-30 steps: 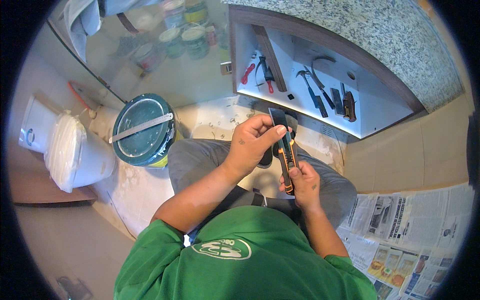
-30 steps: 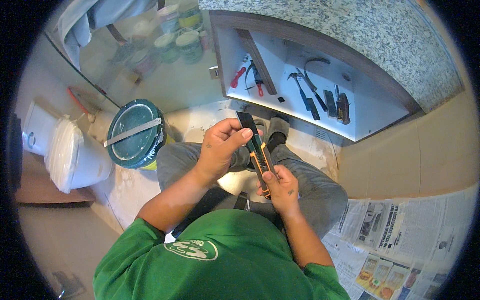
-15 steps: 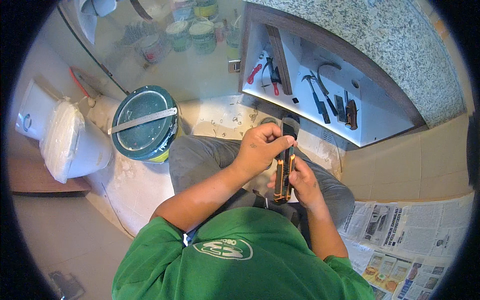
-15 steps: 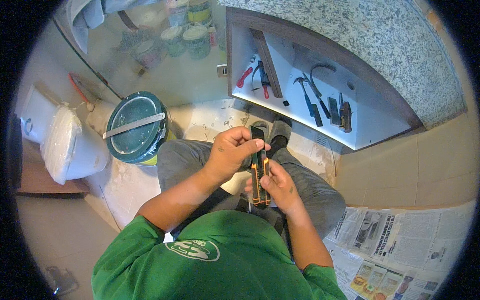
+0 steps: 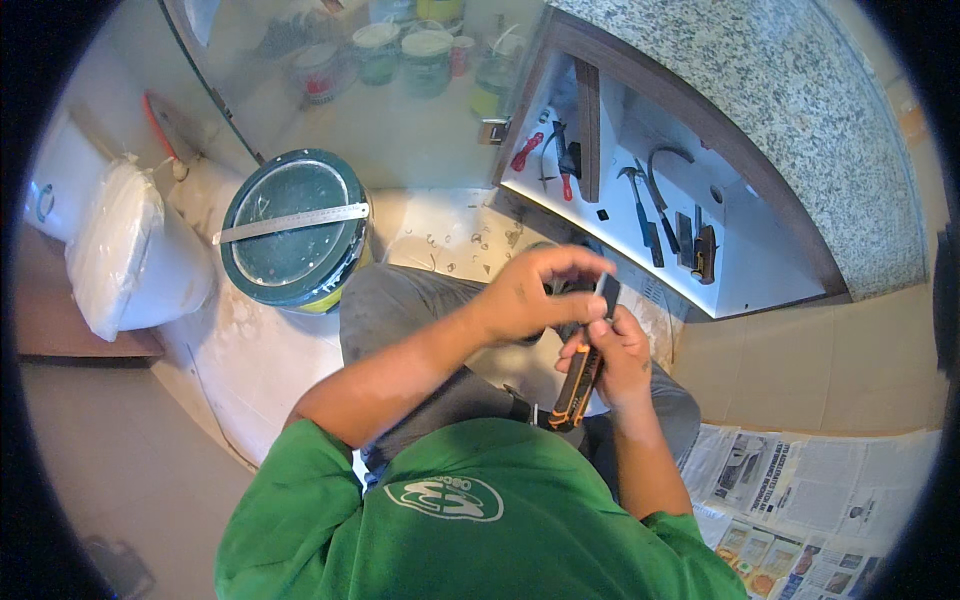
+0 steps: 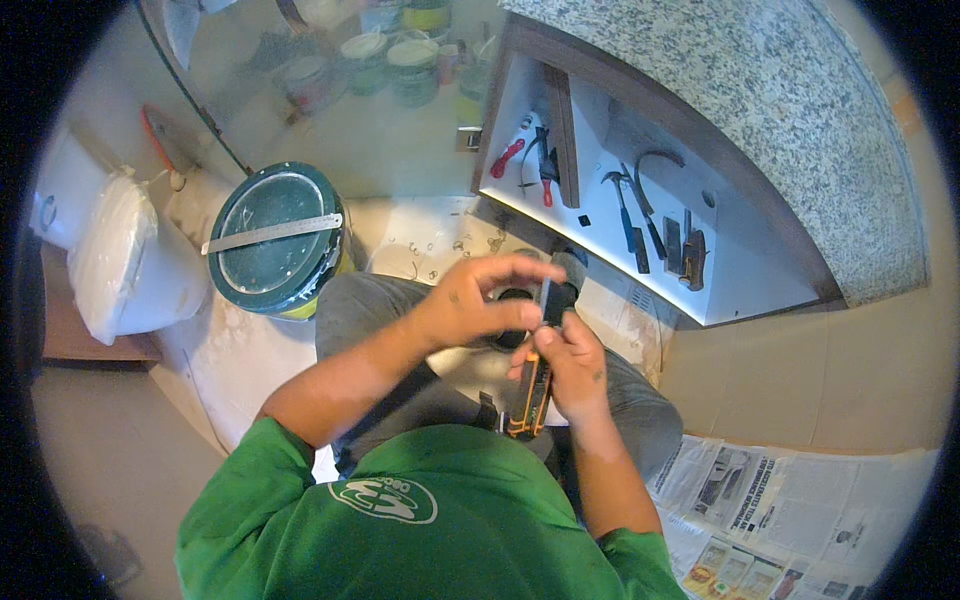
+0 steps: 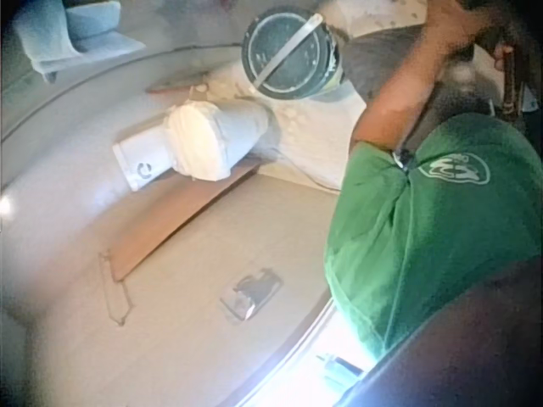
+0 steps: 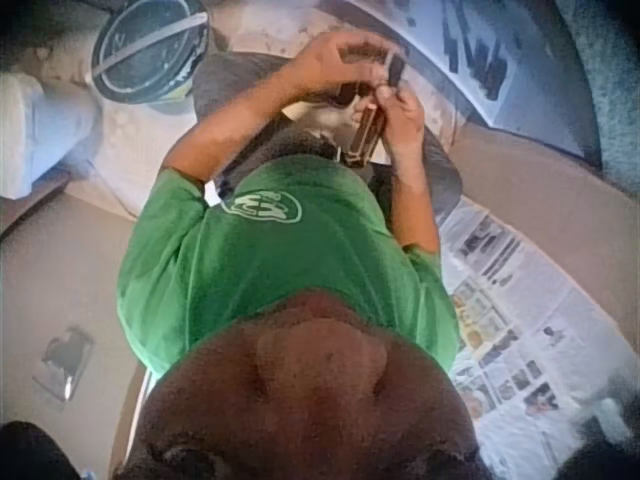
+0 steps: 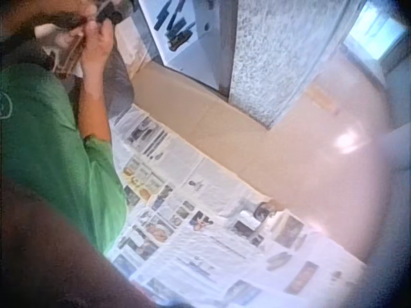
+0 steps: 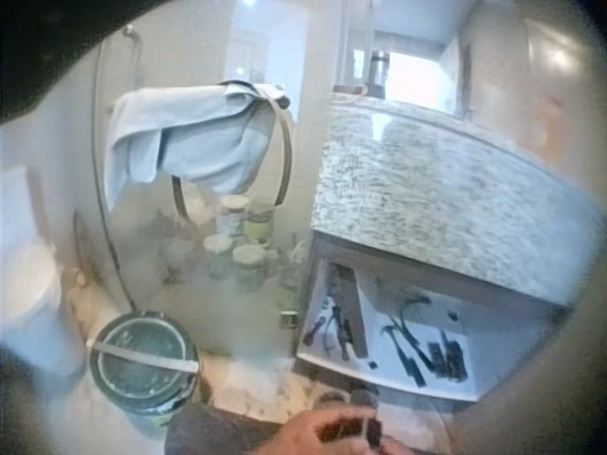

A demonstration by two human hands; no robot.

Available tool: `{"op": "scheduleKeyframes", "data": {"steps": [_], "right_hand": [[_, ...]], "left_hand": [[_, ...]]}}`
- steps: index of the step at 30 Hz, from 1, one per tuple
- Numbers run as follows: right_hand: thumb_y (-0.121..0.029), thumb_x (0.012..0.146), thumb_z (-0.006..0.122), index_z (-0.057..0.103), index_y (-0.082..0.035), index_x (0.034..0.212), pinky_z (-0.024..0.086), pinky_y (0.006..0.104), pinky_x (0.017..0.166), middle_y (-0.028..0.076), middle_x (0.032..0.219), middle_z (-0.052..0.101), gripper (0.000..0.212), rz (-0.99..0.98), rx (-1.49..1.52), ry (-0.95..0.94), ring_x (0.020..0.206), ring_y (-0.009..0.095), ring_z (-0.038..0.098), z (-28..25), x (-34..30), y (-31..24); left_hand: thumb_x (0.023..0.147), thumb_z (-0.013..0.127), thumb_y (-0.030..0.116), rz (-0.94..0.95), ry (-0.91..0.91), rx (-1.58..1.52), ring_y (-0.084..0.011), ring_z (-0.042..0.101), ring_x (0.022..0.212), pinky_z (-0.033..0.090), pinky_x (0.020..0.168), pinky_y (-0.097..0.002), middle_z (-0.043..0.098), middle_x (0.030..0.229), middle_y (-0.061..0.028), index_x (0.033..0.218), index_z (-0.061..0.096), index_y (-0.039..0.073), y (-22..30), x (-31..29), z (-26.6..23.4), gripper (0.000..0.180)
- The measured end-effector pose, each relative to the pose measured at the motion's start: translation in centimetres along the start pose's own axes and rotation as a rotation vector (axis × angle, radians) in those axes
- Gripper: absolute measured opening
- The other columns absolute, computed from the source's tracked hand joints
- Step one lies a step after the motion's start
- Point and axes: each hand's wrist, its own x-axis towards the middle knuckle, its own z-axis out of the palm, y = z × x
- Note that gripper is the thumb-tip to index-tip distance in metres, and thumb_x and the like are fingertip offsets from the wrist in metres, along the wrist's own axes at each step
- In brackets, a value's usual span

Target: The person sits on the floor and uses a utility knife to trim the edge of a wooden cabinet. They repeatedly scrape and cut along the bottom edge, then switch to a hammer to tap the edge, and finally return to the utility knife for further trimming.

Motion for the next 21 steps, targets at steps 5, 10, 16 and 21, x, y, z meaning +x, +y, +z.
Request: {"op": "scheduleKeyframes", "data": {"steps": [5, 10, 16, 21], "right_hand": [[-0.027, 0.109, 0.048, 0.048, -0.010, 0.115, 0.056, 0.0343, 0.050, 0.015, 0.073, 0.067, 0.017, 0.043, 0.055, 0.281, 0.054, 0.025, 0.067, -3.6, -0.8, 0.9], [-0.034, 0.109, 0.047, 0.048, -0.014, 0.108, 0.055, 0.0383, 0.049, 0.012, 0.069, 0.064, 0.020, 0.047, 0.125, 0.608, 0.050, 0.026, 0.063, -11.7, -4.5, 3.2], [-0.036, 0.108, 0.051, 0.050, -0.013, 0.103, 0.054, 0.0390, 0.049, 0.011, 0.067, 0.062, 0.024, 0.123, 0.140, 0.754, 0.049, 0.025, 0.060, -18.2, -10.8, 6.3], [-0.038, 0.106, 0.053, 0.052, -0.012, 0.102, 0.054, 0.0373, 0.046, 0.012, 0.066, 0.063, 0.026, 0.126, 0.135, 0.716, 0.048, 0.025, 0.061, -18.3, -10.2, 7.0]], "left_hand": [[0.089, 0.075, 0.033, 0.332, 0.356, 0.758, -0.0318, 0.062, 0.115, 0.047, 0.104, -0.0423, 0.064, 0.131, -0.0185, 0.143, 0.058, 0.006, -3.4, 9.1, -7.9, 0.062], [0.084, 0.070, 0.030, 0.242, 0.516, 0.930, -0.0438, 0.047, 0.130, 0.038, 0.112, -0.0494, 0.037, 0.155, -0.0256, 0.153, 0.044, 0.005, -1.8, 18.4, -11.0, 0.078], [0.082, 0.065, 0.028, 0.062, 0.626, 0.925, -0.0480, 0.016, 0.152, 0.005, 0.125, -0.0588, 0.000, 0.168, -0.0296, 0.162, 0.015, 0.000, -1.5, 24.3, -9.3, 0.098], [0.082, 0.064, 0.026, 0.033, 0.682, 0.908, -0.0462, 0.007, 0.155, 0.002, 0.125, -0.0588, -0.005, 0.168, -0.0300, 0.162, 0.008, -0.003, -1.8, 25.2, -7.0, 0.102]]}}
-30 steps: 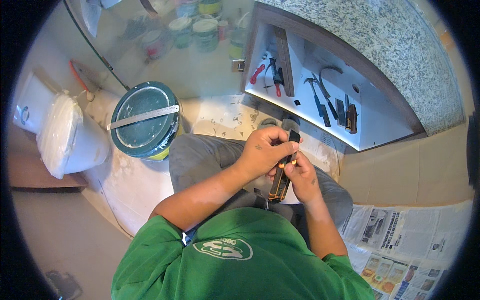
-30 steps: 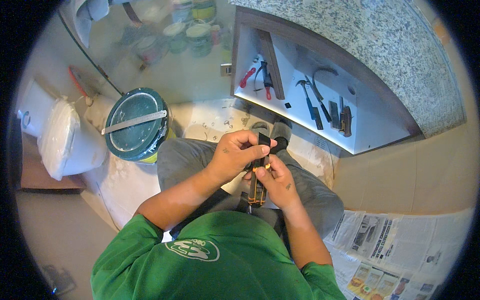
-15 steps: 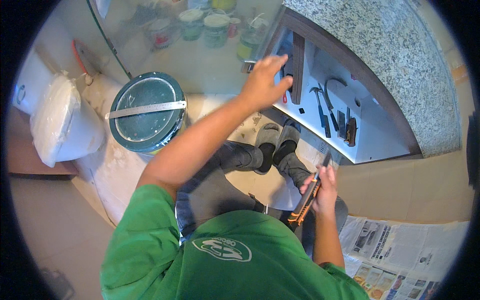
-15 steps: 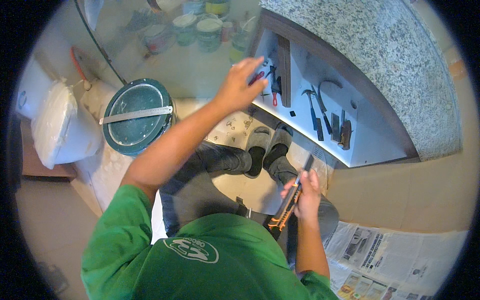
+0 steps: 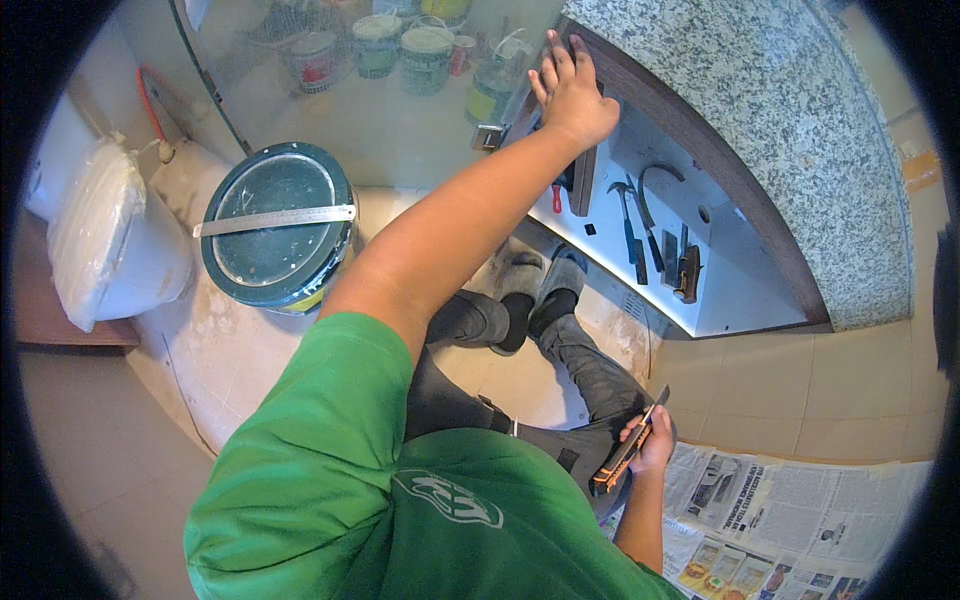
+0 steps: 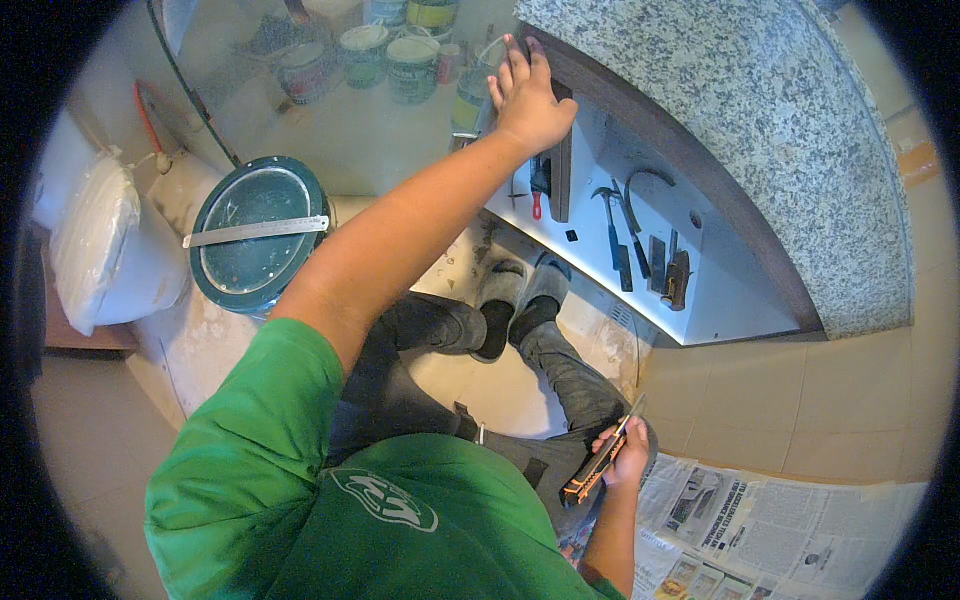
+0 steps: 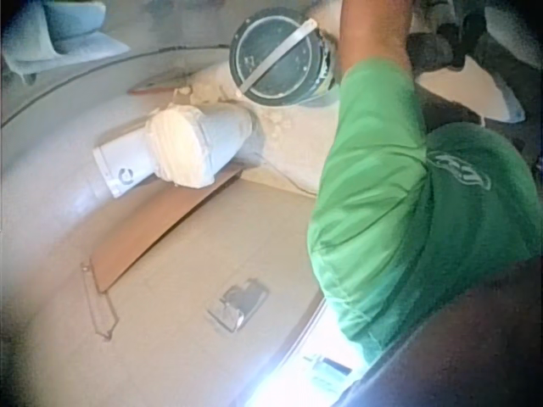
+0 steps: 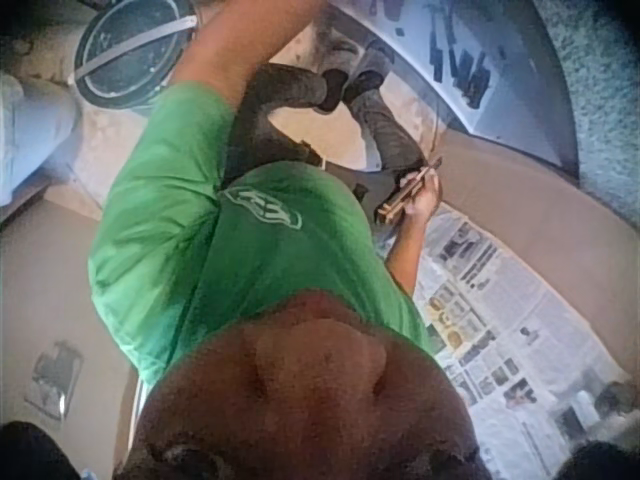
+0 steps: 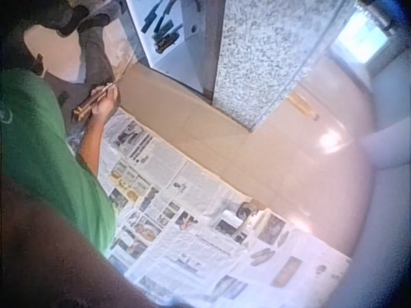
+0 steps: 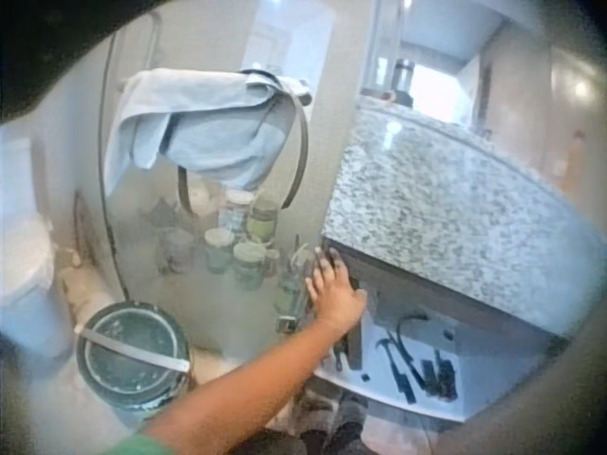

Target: The person sits on the floor and uses a utility knife to trim the edge of a wooden cabinet. They repeatedly scrape and cut along the bottom edge, then switch to a hammer to tap the edge, and finally return to the utility knife for further trimming.

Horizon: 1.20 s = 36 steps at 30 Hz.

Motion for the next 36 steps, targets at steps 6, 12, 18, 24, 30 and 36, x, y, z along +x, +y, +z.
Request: {"op": "scheduleKeyframes", "data": {"steps": [6, 12, 18, 24, 30, 36], "right_hand": [[-0.037, 0.107, 0.053, 0.053, -0.011, 0.101, 0.054, 0.0365, 0.047, 0.013, 0.067, 0.064, 0.027, 0.001, -0.029, -0.022, 0.049, 0.025, 0.062, -0.2, 0.8, 0.3], [-0.035, 0.107, 0.053, 0.053, -0.010, 0.100, 0.054, 0.0366, 0.047, 0.013, 0.067, 0.064, 0.026, -0.003, -0.037, -0.011, 0.049, 0.024, 0.062, -0.2, 0.8, 0.4], [-0.034, 0.107, 0.053, 0.053, -0.010, 0.099, 0.055, 0.0369, 0.048, 0.012, 0.066, 0.064, 0.026, -0.006, -0.042, -0.017, 0.049, 0.024, 0.062, -0.4, 1.0, 0.6], [-0.037, 0.106, 0.055, 0.054, -0.010, 0.100, 0.054, 0.0355, 0.048, 0.012, 0.066, 0.063, 0.028, -0.013, -0.059, -0.025, 0.049, 0.023, 0.062, -0.3, 1.0, 0.6], [-0.038, 0.106, 0.055, 0.055, -0.010, 0.100, 0.054, 0.0345, 0.047, 0.011, 0.066, 0.063, 0.029, -0.031, -0.064, -0.021, 0.049, 0.023, 0.062, -0.2, 0.8, 0.6], [-0.036, 0.107, 0.054, 0.054, -0.010, 0.100, 0.054, 0.0358, 0.048, 0.012, 0.066, 0.064, 0.027, -0.024, -0.077, -0.021, 0.049, 0.024, 0.062, -0.1, 0.9, 0.7]], "left_hand": [[0.081, 0.065, 0.026, -0.030, 0.039, -0.091, -0.0457, 0.004, 0.156, 0.002, 0.124, -0.0607, -0.002, 0.168, -0.0306, 0.159, 0.011, -0.007, 1.2, 0.0, 0.5, 0.100], [0.080, 0.066, 0.029, 0.003, 0.182, -0.122, -0.0458, 0.006, 0.155, 0.003, 0.124, -0.0606, 0.005, 0.167, -0.0317, 0.154, 0.021, -0.009, 1.8, 1.8, 1.0, 0.095], [0.080, 0.066, 0.029, -0.029, 0.221, -0.077, -0.0466, 0.006, 0.155, 0.003, 0.125, -0.0598, 0.006, 0.166, -0.0322, 0.152, 0.027, -0.010, 3.0, 2.1, 2.2, 0.091], [0.078, 0.068, 0.030, -0.058, 0.224, -0.156, -0.0473, 0.007, 0.154, 0.003, 0.125, -0.0590, 0.010, 0.165, -0.0335, 0.153, 0.026, -0.010, 3.5, 1.4, 1.9, 0.094], [0.082, 0.066, 0.026, -0.143, 0.111, -0.213, -0.0435, 0.000, 0.157, 0.004, 0.126, -0.0587, 0.001, 0.166, -0.0320, 0.154, 0.023, -0.010, 4.2, 1.0, 1.3, 0.091], [0.079, 0.069, 0.029, -0.078, 0.288, -0.175, -0.0468, 0.017, 0.151, 0.013, 0.123, -0.0587, 0.024, 0.162, -0.0305, 0.146, 0.044, -0.002, 2.2, 0.3, 2.3, 0.078]]}}
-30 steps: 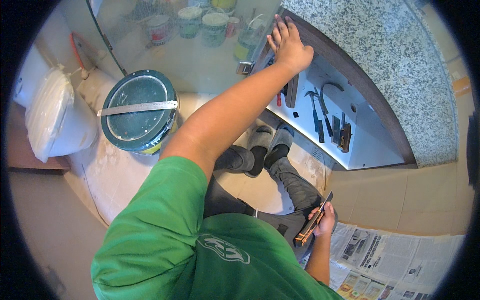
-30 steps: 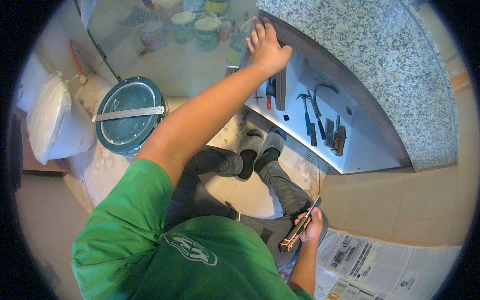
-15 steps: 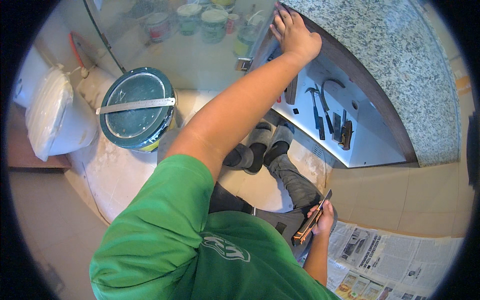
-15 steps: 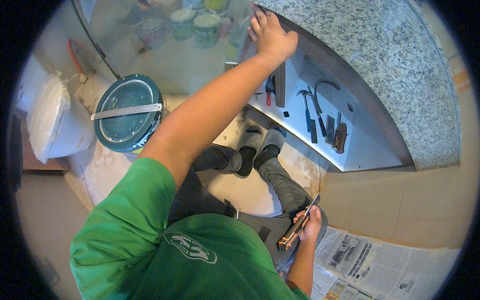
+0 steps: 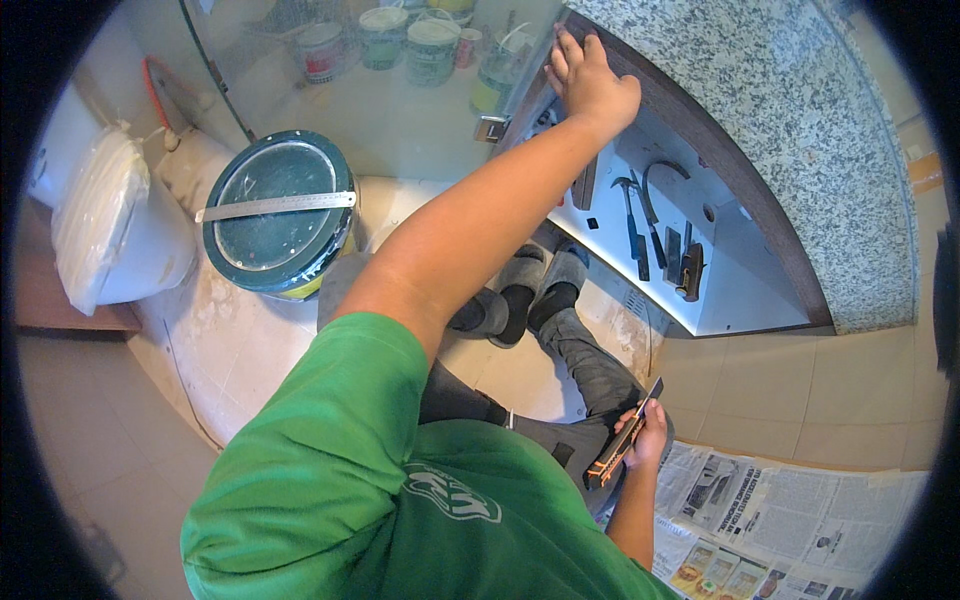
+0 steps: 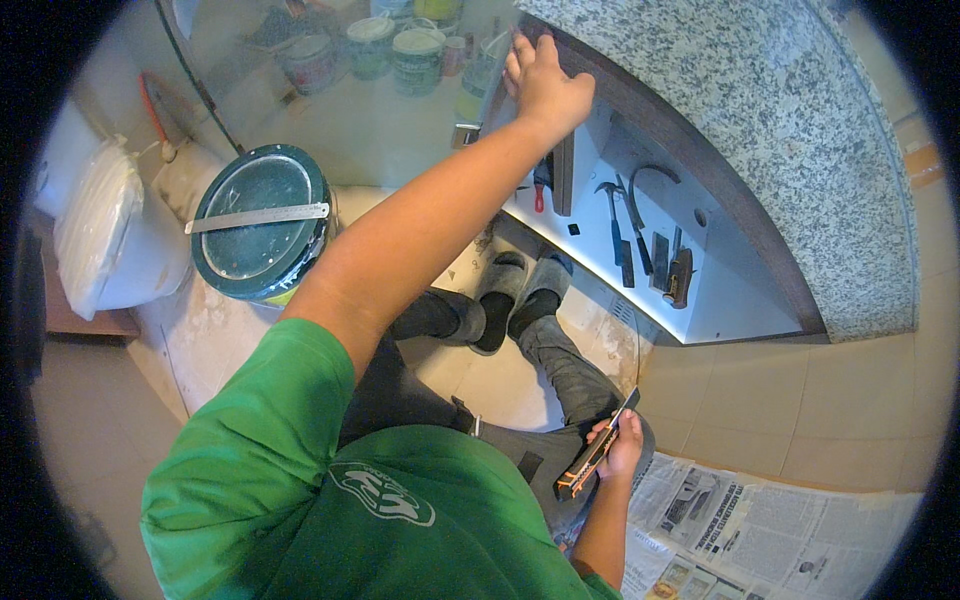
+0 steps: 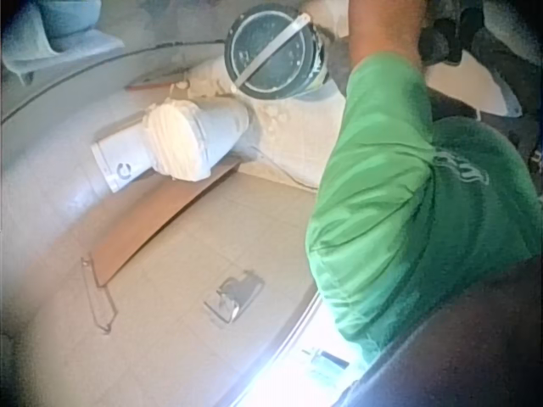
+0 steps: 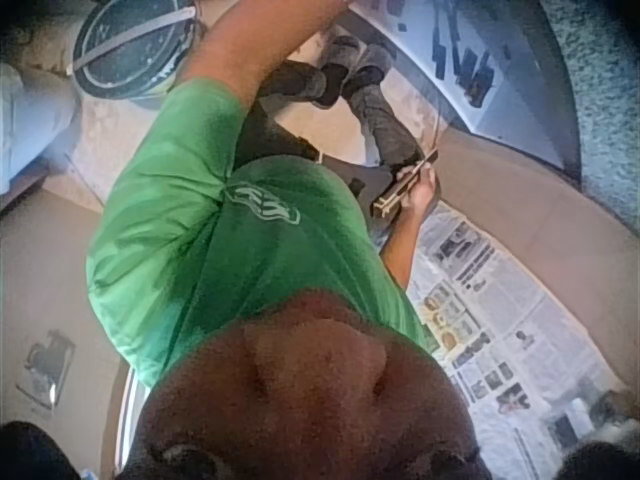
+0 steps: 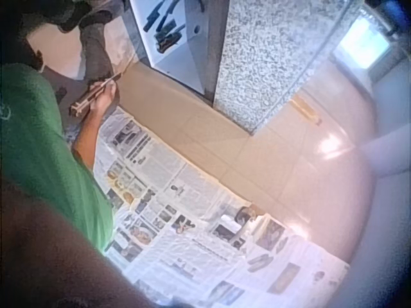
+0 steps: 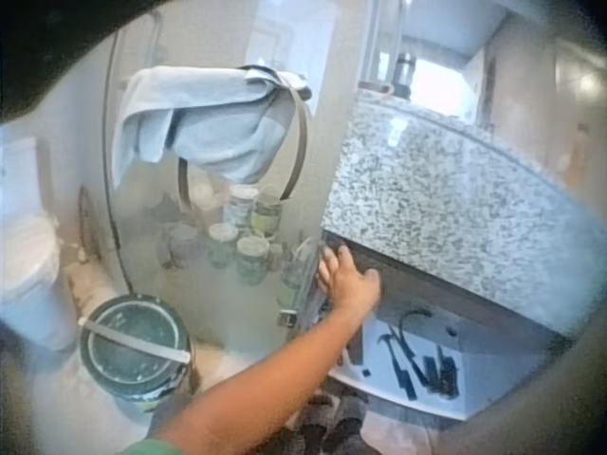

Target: The person sits on the floor and uses a utility knife to trim the edge of a wooden cabinet. They repeatedly scrape and cut along the bottom edge, then switch to a hammer to tap the edge, and finally return to the utility knife for further trimming.

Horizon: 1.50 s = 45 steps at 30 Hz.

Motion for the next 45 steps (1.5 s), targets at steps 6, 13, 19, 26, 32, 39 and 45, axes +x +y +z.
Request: {"op": "scheduleKeyframes", "data": {"steps": [6, 13, 19, 26, 32, 39, 45], "right_hand": [[-0.035, 0.107, 0.054, 0.054, -0.010, 0.100, 0.054, 0.0365, 0.048, 0.012, 0.066, 0.064, 0.027, -0.010, 0.016, -0.010, 0.050, 0.024, 0.062, -0.4, 0.1, 0.2], [-0.035, 0.107, 0.055, 0.055, -0.009, 0.101, 0.054, 0.0354, 0.048, 0.012, 0.068, 0.064, 0.026, -0.016, 0.011, -0.024, 0.049, 0.024, 0.062, -0.6, 0.2, 0.4], [-0.036, 0.107, 0.054, 0.056, -0.008, 0.101, 0.054, 0.0362, 0.049, 0.013, 0.066, 0.064, 0.028, -0.017, 0.015, -0.028, 0.050, 0.024, 0.063, -0.9, 0.5, 0.7], [-0.037, 0.106, 0.055, 0.055, -0.010, 0.101, 0.054, 0.0356, 0.048, 0.012, 0.067, 0.063, 0.028, -0.009, 0.023, 0.000, 0.050, 0.023, 0.062, -0.6, 0.3, 0.5], [-0.038, 0.106, 0.055, 0.055, -0.009, 0.100, 0.053, 0.0355, 0.048, 0.012, 0.066, 0.065, 0.029, -0.012, 0.022, -0.011, 0.050, 0.024, 0.063, -0.7, 0.2, 0.4], [-0.038, 0.106, 0.055, 0.056, -0.009, 0.101, 0.054, 0.0357, 0.048, 0.012, 0.067, 0.065, 0.029, -0.002, 0.020, -0.001, 0.050, 0.024, 0.063, -0.8, 0.3, 0.5], [-0.038, 0.107, 0.054, 0.056, -0.009, 0.102, 0.054, 0.0346, 0.048, 0.012, 0.067, 0.064, 0.030, -0.002, 0.006, 0.014, 0.050, 0.023, 0.062, -0.4, 0.1, 0.3]], "left_hand": [[0.082, 0.070, 0.022, 0.035, 0.226, -0.194, -0.0374, 0.055, 0.117, 0.043, 0.102, -0.0493, 0.065, 0.116, -0.0166, 0.107, 0.072, 0.004, -1.5, 2.2, -1.4, 0.031], [0.077, 0.080, 0.023, 0.036, 0.301, -0.142, -0.0326, 0.066, 0.093, 0.054, 0.083, -0.0427, 0.069, 0.095, -0.0141, 0.090, 0.070, 0.003, -2.8, 6.6, -0.3, 0.026], [0.078, 0.090, 0.033, -0.207, 0.028, -0.394, -0.0171, 0.061, 0.070, 0.052, 0.065, -0.0354, 0.066, 0.078, -0.0035, 0.085, 0.065, 0.007, -6.8, 8.6, -1.1, 0.037], [0.087, 0.084, 0.035, -0.301, -0.183, -0.635, -0.0126, 0.058, 0.065, 0.049, 0.059, -0.0320, 0.064, 0.075, -0.0002, 0.085, 0.063, 0.010, -7.6, 9.3, -1.9, 0.033], [0.076, 0.087, 0.052, -0.128, -0.085, -0.208, -0.0203, 0.064, 0.071, 0.053, 0.070, -0.0380, 0.069, 0.078, -0.0071, 0.081, 0.065, 0.006, -6.8, 8.0, -3.5, 0.051], [0.073, 0.084, 0.065, 0.002, -0.206, 0.112, -0.0253, 0.066, 0.073, 0.054, 0.071, -0.0390, 0.070, 0.078, -0.0114, 0.080, 0.065, 0.007, -9.6, 7.2, -5.1, 0.062], [0.076, 0.082, 0.064, -0.006, -0.277, 0.180, -0.0255, 0.068, 0.077, 0.054, 0.073, -0.0391, 0.071, 0.081, -0.0110, 0.084, 0.067, 0.006, -10.9, 6.4, -5.1, 0.060]]}}
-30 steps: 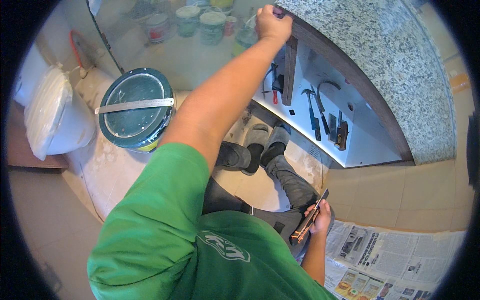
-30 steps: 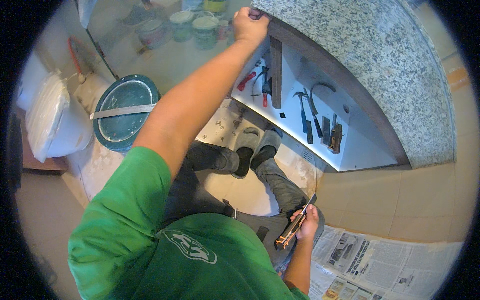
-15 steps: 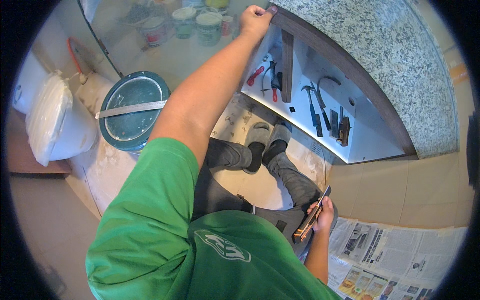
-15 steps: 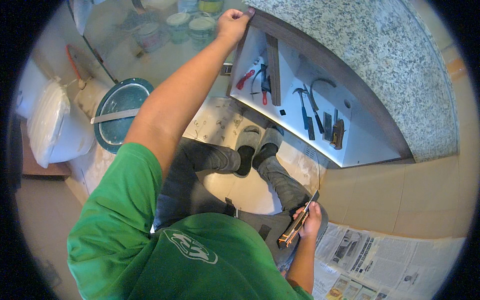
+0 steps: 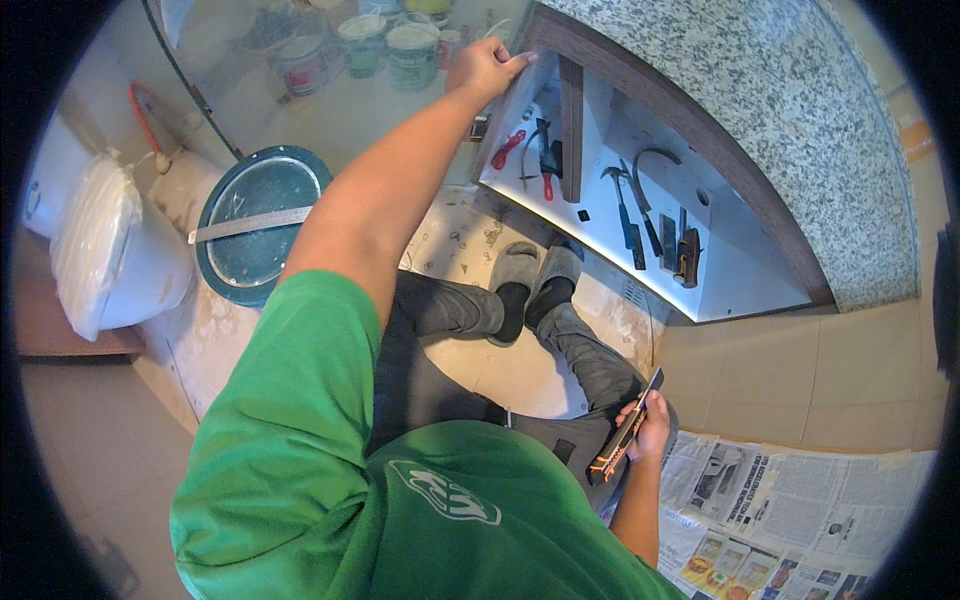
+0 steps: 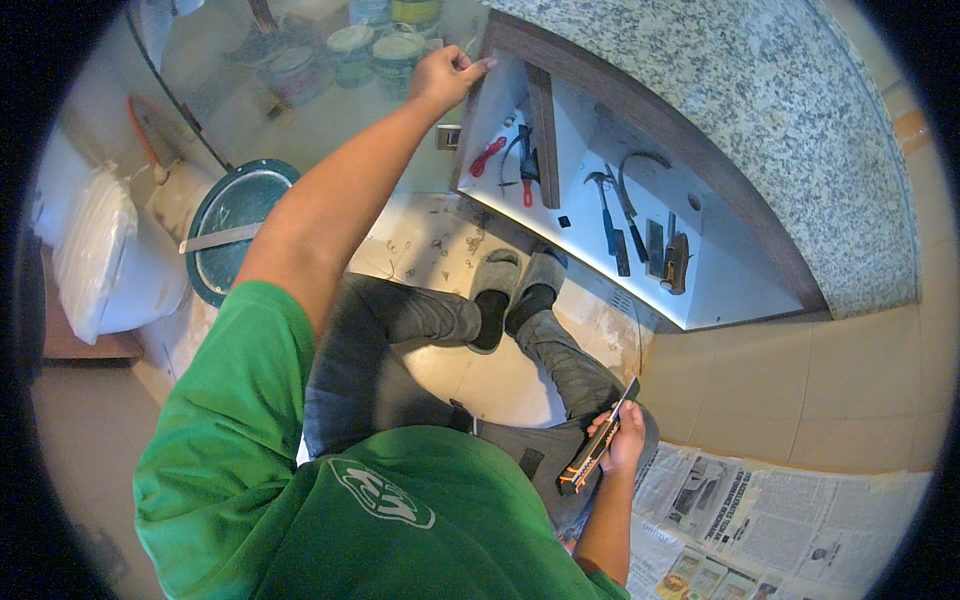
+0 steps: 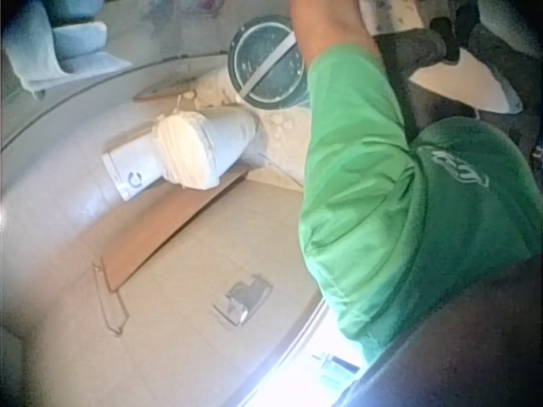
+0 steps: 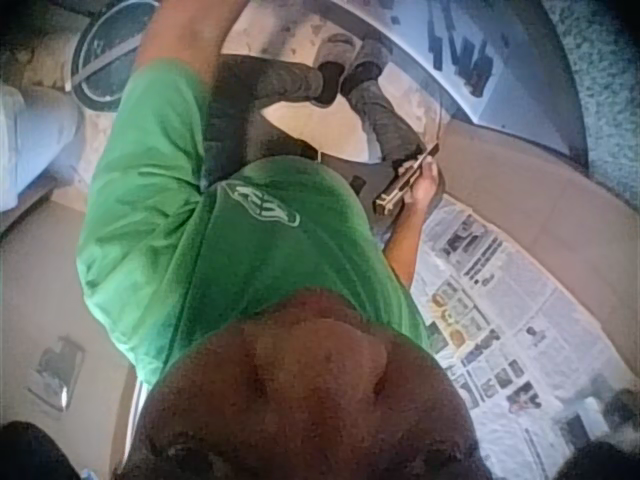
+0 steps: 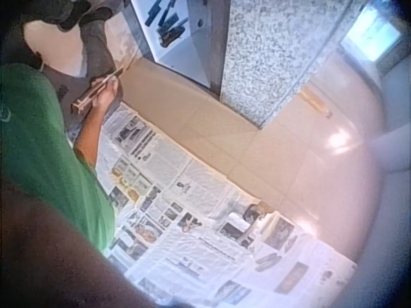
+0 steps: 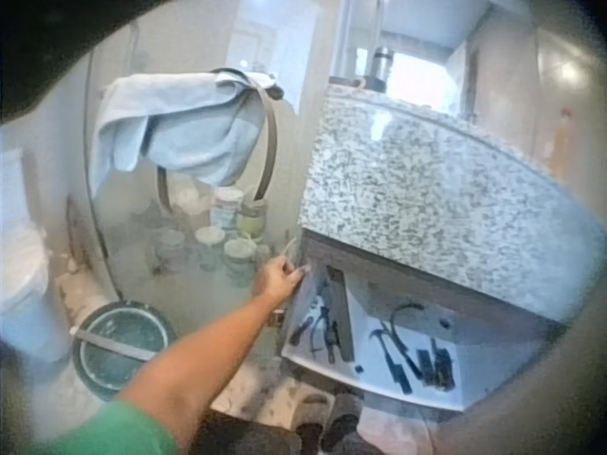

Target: The person sits on the floor and uses a utility knife to trim the edge of a wooden cabinet. They repeatedly scrape and cut along the bottom edge, then switch to a hammer to tap the edge, and finally return to the utility knife for further trimming.

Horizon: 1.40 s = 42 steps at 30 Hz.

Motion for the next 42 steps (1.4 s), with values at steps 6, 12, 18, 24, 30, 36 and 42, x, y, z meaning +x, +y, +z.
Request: {"op": "scheduleKeyframes", "data": {"steps": [6, 12, 18, 24, 30, 36, 42], "right_hand": [[-0.040, 0.106, 0.055, 0.055, -0.009, 0.101, 0.053, 0.0336, 0.048, 0.011, 0.067, 0.064, 0.031, 0.002, -0.012, -0.019, 0.050, 0.022, 0.062, 0.1, 0.0, 0.0], [-0.040, 0.106, 0.054, 0.055, -0.008, 0.101, 0.053, 0.0336, 0.048, 0.011, 0.067, 0.064, 0.032, 0.001, -0.024, -0.014, 0.050, 0.022, 0.062, 0.1, -0.1, -0.2], [-0.040, 0.107, 0.053, 0.055, -0.008, 0.102, 0.053, 0.0335, 0.049, 0.011, 0.067, 0.064, 0.033, -0.003, -0.015, -0.022, 0.051, 0.022, 0.062, 0.2, 0.0, -0.2], [-0.039, 0.107, 0.053, 0.055, -0.008, 0.102, 0.054, 0.0338, 0.048, 0.011, 0.067, 0.064, 0.032, 0.001, -0.006, -0.023, 0.050, 0.023, 0.063, 0.1, -0.1, -0.2], [-0.036, 0.106, 0.054, 0.055, -0.010, 0.101, 0.053, 0.0355, 0.049, 0.011, 0.068, 0.064, 0.027, 0.027, 0.041, -0.007, 0.051, 0.023, 0.062, -0.5, 0.3, 0.0], [-0.039, 0.104, 0.055, 0.058, -0.011, 0.093, 0.053, 0.0367, 0.053, 0.009, 0.076, 0.065, 0.030, 0.149, 0.307, -0.028, 0.057, 0.023, 0.061, 2.2, 2.5, -2.5], [-0.036, 0.106, 0.053, 0.055, -0.012, 0.108, 0.055, 0.0347, 0.053, 0.008, 0.077, 0.064, 0.024, 0.000, 0.200, -0.333, 0.060, 0.022, 0.064, 16.0, 5.1, -6.2]], "left_hand": [[0.082, 0.077, 0.059, 0.286, 0.100, 0.044, -0.0303, 0.070, 0.086, 0.055, 0.079, -0.0418, 0.073, 0.089, -0.0124, 0.097, 0.073, 0.008, -0.1, 0.8, -0.2, 0.053], [0.087, 0.069, 0.056, 0.329, 0.020, 0.437, -0.0344, 0.073, 0.087, 0.057, 0.082, -0.0452, 0.075, 0.092, -0.0150, 0.096, 0.075, 0.011, 1.8, 0.6, -1.0, 0.047], [0.087, 0.068, 0.055, 0.354, 0.012, 0.545, -0.0369, 0.073, 0.085, 0.059, 0.078, -0.0479, 0.075, 0.088, -0.0182, 0.095, 0.075, 0.011, 2.4, -0.1, -1.4, 0.045], [0.087, 0.068, 0.052, 0.362, -0.072, 0.583, -0.0375, 0.073, 0.082, 0.059, 0.076, -0.0494, 0.074, 0.086, -0.0184, 0.094, 0.074, 0.010, 1.0, -1.0, -0.9, 0.044], [0.089, 0.070, 0.046, 0.285, -0.420, 0.600, -0.0382, 0.072, 0.094, 0.056, 0.083, -0.0496, 0.074, 0.100, -0.0203, 0.100, 0.073, 0.007, -5.6, -3.2, -1.7, 0.040], [0.092, 0.067, 0.049, 0.127, -0.655, 0.771, -0.0403, 0.069, 0.102, 0.055, 0.089, -0.0498, 0.073, 0.108, -0.0206, 0.111, 0.072, 0.004, -16.3, -6.2, -11.7, 0.050], [0.100, 0.057, 0.048, 0.239, -0.487, 0.838, -0.0366, 0.056, 0.128, 0.045, 0.107, -0.0464, 0.066, 0.130, -0.0180, 0.126, 0.068, 0.004, -21.8, -8.8, -21.3, 0.052]]}}
